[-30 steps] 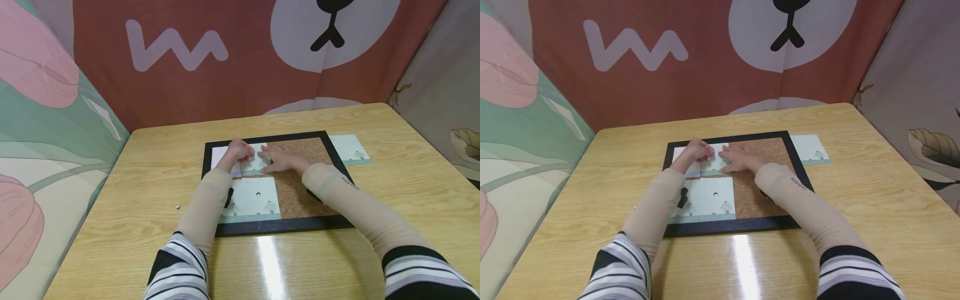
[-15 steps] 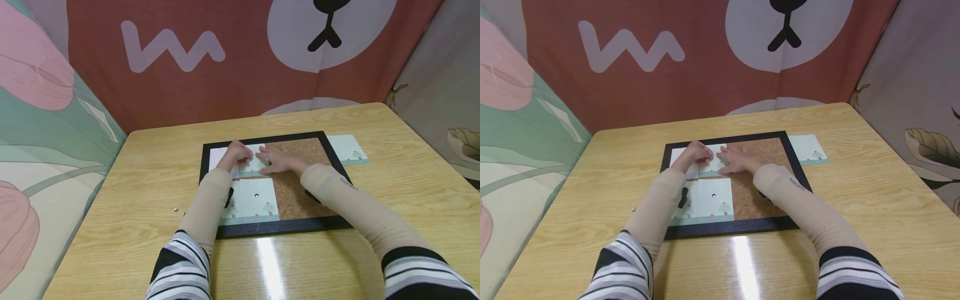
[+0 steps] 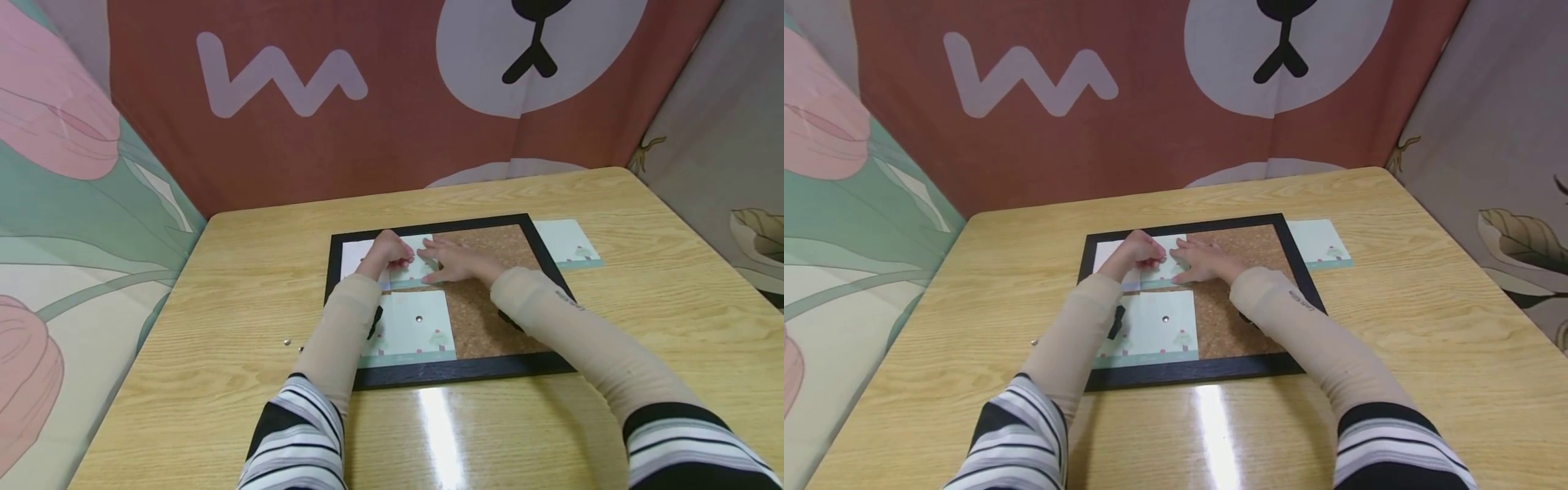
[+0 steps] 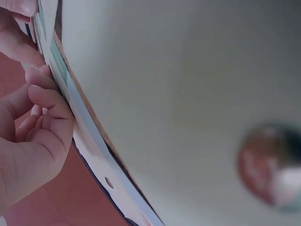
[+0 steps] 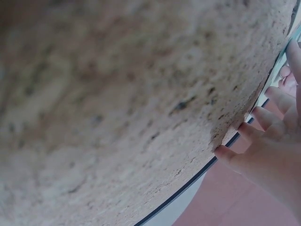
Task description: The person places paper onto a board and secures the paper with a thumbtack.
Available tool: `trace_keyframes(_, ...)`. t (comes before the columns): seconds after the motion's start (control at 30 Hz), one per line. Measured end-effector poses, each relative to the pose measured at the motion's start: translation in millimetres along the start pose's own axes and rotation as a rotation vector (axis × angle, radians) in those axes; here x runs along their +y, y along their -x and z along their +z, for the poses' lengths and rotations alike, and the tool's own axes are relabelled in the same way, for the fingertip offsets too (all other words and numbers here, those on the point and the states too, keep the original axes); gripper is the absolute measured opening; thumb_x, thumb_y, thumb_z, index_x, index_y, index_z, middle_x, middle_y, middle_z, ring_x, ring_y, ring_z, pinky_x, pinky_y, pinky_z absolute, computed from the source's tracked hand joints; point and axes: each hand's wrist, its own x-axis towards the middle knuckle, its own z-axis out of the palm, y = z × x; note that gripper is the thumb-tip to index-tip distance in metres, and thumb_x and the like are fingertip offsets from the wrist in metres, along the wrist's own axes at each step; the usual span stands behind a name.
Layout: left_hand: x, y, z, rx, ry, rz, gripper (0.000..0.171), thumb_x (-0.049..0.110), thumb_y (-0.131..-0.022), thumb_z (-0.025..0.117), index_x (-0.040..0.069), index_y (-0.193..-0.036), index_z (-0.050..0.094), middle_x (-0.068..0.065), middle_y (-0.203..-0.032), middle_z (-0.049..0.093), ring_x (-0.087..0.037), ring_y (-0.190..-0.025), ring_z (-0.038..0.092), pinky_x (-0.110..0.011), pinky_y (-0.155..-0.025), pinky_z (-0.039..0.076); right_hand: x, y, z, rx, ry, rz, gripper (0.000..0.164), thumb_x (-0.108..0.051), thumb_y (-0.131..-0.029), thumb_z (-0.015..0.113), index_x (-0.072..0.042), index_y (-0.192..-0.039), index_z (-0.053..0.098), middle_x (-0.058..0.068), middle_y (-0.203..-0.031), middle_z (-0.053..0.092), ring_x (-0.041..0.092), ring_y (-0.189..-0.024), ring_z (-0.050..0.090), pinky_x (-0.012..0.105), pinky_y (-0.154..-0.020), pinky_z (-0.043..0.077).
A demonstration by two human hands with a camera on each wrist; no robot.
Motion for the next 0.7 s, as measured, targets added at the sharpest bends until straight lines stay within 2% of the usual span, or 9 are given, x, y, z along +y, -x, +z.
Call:
trace_keyframes(0.2,0.9,-5.3,2.9,0.006,-0.052,-0.009,0.005,0.005,-0.083,0.062,0.003,-0.081,0.066,-0.004,-0.057,0.056,-0.01,-0.042,0.046,-0.021,-0.04,0.035,0.1,0.6,-0.6,-0.003,0.003,-0.002,0.067,-0.042,-0.086,0.055,-0.01,-0.139,0.03,0.011,-0.147,0.01,0.029,-0.133,0.001,0.06,-0.098,0.004)
trace_keyframes(0.53,2.5,-5.8,3.7,0.042,-0.094,-0.012,0.005,0.005,-0.082,0.063,0.003,-0.08,0.067,-0.004,-0.057,0.055,-0.011,-0.043,0.043,-0.021,-0.041,0.035,0.4,1.3,-1.2,-0.001,-0.014,-0.006,0.067,-0.041,-0.086,0.055,-0.01,-0.139,0.03,0.011,-0.147,0.011,0.029,-0.133,0.001,0.061,-0.097,0.005)
trace_keyframes(0.7,2.2,-7.4,4.3,0.046,-0.143,-0.015,0.008,0.008,-0.081,0.065,0.005,-0.073,0.066,-0.002,-0.052,0.051,-0.011,-0.041,0.04,-0.022,-0.041,0.034,1.6,0.1,0.5,0.003,-0.005,-0.015,0.066,-0.041,-0.086,0.055,-0.009,-0.139,0.03,0.012,-0.147,0.011,0.03,-0.133,0.001,0.061,-0.097,0.005)
